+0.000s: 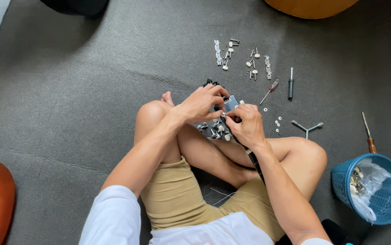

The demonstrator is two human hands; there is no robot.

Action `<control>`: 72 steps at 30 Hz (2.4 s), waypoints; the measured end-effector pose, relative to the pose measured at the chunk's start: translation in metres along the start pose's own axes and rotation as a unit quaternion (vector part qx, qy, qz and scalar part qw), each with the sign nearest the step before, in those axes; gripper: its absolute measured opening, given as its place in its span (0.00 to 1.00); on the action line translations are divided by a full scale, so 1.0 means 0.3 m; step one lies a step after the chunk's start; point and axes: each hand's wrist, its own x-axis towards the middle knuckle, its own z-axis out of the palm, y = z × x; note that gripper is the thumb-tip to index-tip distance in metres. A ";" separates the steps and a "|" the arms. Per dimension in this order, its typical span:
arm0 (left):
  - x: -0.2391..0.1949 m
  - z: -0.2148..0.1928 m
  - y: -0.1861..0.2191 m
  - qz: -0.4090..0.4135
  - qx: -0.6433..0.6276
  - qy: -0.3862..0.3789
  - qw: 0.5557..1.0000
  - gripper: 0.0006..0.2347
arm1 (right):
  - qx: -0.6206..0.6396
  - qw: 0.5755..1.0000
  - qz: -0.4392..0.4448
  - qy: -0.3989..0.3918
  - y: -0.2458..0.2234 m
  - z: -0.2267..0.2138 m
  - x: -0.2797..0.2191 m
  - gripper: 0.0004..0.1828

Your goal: The person assembles the headstock components of a guitar by hand, placing washers and tightening nuts onto the tuning pegs after inserting them through the headstock.

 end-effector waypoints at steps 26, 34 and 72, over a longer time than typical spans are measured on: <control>0.004 -0.011 0.028 0.002 -0.029 0.085 0.996 0.06 | 0.070 0.993 0.079 -0.053 -0.038 -0.076 0.087 0.04; 0.013 0.029 0.025 -0.014 -0.106 0.073 0.992 0.06 | 0.114 0.989 0.079 -0.050 -0.069 -0.097 0.082 0.03; -0.023 0.031 0.105 0.054 -0.036 0.226 0.972 0.04 | 0.361 0.926 0.047 0.101 -0.356 -0.438 -0.107 0.13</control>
